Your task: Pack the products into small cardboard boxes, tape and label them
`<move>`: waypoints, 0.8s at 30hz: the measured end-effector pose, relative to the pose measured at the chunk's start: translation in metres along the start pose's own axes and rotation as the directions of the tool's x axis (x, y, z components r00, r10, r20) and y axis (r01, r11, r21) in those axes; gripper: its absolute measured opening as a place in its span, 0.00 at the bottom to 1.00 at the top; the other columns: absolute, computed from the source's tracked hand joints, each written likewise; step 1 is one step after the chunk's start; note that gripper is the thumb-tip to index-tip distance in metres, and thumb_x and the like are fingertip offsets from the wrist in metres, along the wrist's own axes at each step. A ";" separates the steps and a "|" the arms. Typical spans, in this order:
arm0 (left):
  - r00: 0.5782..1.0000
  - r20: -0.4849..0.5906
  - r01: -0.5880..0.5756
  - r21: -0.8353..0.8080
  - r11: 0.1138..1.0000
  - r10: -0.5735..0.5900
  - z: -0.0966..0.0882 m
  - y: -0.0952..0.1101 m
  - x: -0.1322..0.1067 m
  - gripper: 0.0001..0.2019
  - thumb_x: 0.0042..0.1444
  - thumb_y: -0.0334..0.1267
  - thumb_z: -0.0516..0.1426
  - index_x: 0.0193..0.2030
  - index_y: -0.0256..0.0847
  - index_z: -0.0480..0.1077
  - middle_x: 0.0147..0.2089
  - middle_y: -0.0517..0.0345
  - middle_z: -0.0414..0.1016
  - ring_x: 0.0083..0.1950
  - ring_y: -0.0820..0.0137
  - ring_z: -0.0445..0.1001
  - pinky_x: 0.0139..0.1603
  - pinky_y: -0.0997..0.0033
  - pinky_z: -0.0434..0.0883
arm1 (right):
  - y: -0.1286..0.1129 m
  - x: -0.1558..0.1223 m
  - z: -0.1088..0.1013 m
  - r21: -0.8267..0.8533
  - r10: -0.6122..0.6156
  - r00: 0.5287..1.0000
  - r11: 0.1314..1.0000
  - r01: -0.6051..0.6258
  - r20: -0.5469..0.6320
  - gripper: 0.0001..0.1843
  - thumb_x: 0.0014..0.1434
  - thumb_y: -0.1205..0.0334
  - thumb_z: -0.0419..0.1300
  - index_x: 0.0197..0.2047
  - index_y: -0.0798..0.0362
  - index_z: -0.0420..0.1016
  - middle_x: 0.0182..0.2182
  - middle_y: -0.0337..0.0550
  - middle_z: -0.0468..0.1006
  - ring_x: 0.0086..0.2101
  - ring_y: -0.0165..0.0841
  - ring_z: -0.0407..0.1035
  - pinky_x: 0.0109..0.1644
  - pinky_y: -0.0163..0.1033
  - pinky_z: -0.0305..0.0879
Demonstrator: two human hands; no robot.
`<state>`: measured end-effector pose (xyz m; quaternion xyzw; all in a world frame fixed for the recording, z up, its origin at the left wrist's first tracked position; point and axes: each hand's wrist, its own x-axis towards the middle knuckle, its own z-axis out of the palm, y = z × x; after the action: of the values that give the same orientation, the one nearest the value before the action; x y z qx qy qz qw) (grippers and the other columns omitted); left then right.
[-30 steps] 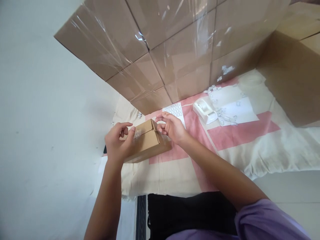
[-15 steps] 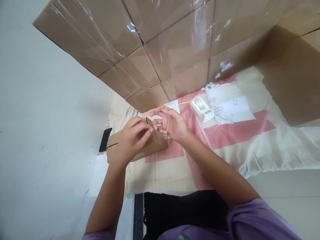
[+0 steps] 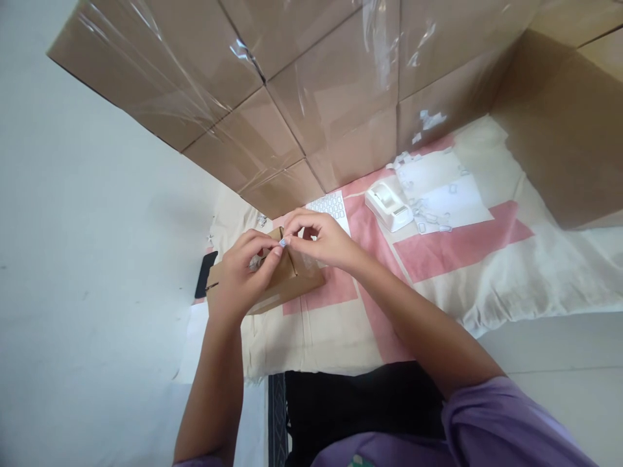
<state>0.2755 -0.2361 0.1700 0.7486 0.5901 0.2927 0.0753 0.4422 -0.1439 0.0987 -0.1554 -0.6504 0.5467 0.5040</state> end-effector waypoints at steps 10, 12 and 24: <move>0.948 0.064 0.299 0.171 0.939 -0.313 0.002 -0.045 -0.001 0.18 0.70 0.53 0.50 0.55 0.47 0.72 0.58 0.50 0.77 0.59 0.55 0.71 0.61 0.48 0.64 | 0.018 -0.001 -0.033 -0.416 0.177 0.907 0.910 -0.002 0.382 0.06 0.57 0.68 0.62 0.34 0.50 0.81 0.42 0.43 0.75 0.38 0.33 0.70 0.42 0.40 0.67; 0.953 0.080 0.275 0.181 0.944 -0.293 0.003 -0.044 0.001 0.19 0.70 0.54 0.50 0.57 0.47 0.71 0.58 0.50 0.77 0.59 0.54 0.70 0.62 0.47 0.63 | 0.025 -0.001 -0.026 -0.433 0.178 0.900 0.901 0.013 0.397 0.06 0.55 0.70 0.63 0.32 0.51 0.81 0.42 0.42 0.75 0.36 0.32 0.70 0.41 0.40 0.67; 0.966 0.112 0.202 0.236 0.951 -0.233 0.006 -0.045 -0.001 0.23 0.72 0.53 0.44 0.61 0.46 0.70 0.62 0.52 0.77 0.61 0.52 0.68 0.64 0.45 0.62 | 0.026 -0.008 -0.026 -0.459 0.269 0.883 0.885 -0.070 0.384 0.74 0.43 0.42 0.78 0.79 0.41 0.35 0.76 0.53 0.42 0.73 0.53 0.42 0.73 0.58 0.51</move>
<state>0.2406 -0.2222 0.1436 0.7012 0.6914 0.1619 0.0635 0.4581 -0.1268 0.0695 -0.1944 -0.8348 0.4523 0.2466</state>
